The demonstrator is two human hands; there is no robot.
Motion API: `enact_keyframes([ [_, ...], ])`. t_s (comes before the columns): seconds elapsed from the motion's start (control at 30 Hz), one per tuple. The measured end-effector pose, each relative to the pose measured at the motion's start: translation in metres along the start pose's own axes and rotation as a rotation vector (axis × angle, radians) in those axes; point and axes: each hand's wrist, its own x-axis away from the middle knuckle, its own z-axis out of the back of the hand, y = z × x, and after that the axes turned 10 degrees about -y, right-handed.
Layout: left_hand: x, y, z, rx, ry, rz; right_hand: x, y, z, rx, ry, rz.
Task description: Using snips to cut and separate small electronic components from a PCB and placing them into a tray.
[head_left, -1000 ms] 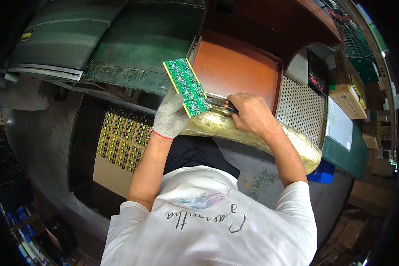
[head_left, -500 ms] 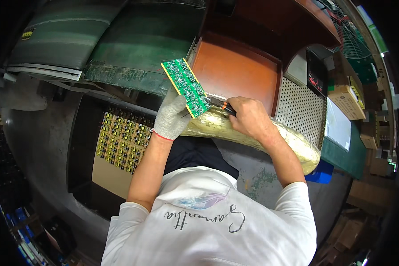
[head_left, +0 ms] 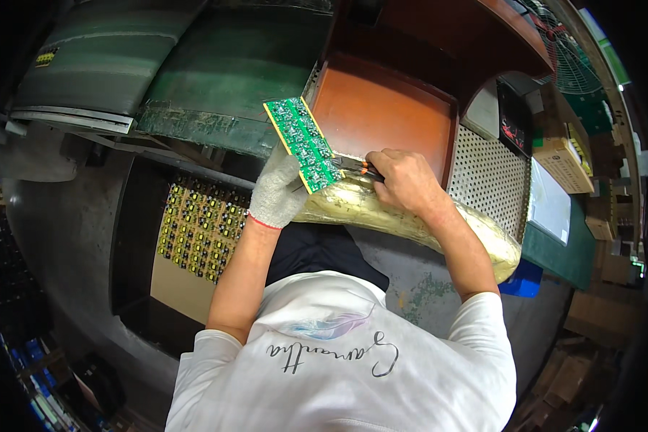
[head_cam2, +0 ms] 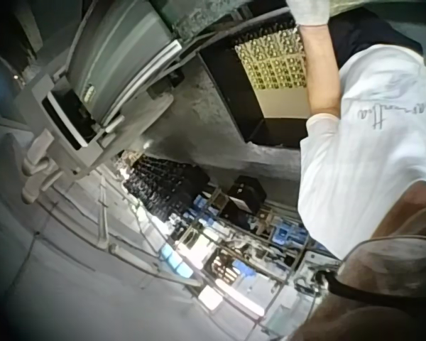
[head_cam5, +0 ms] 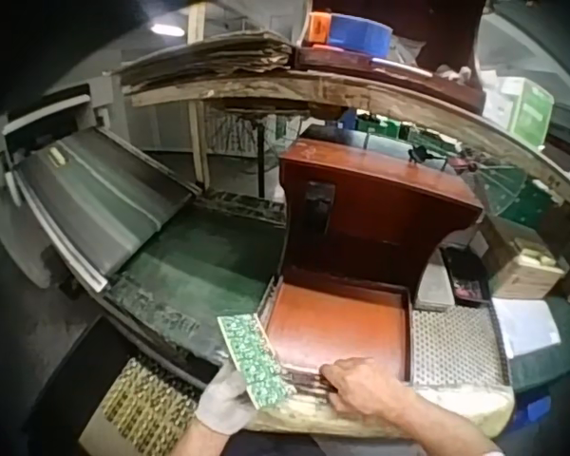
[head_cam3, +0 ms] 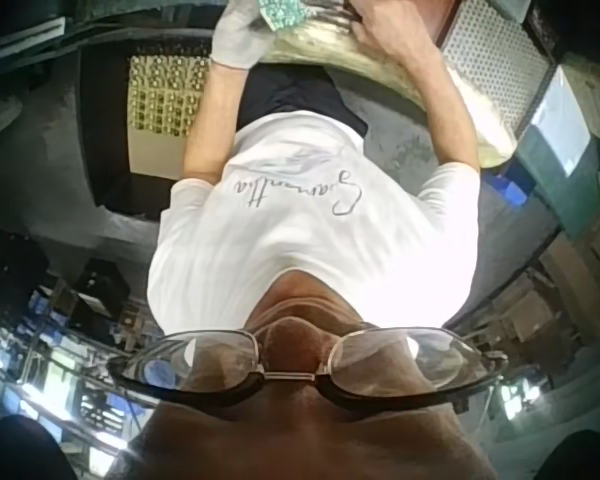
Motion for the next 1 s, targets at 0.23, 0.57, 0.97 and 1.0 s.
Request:
enact_keyframes([
  [0.23,-0.001,0.001,0.0,-0.01,0.03,0.005,-0.016,-0.012,0.001,-0.057,0.101,-0.065],
  [0.57,-0.001,0.004,-0.006,-0.092,0.03,0.025,-0.023,-0.007,0.012,0.025,-0.018,-0.098],
  [0.97,0.0,-0.001,0.003,-0.147,0.028,0.02,-0.022,-0.019,0.011,0.059,0.061,-0.108],
  [1.0,0.0,-0.001,0.004,-0.148,0.026,0.016,-0.021,-0.016,0.008,0.046,0.041,-0.108],
])
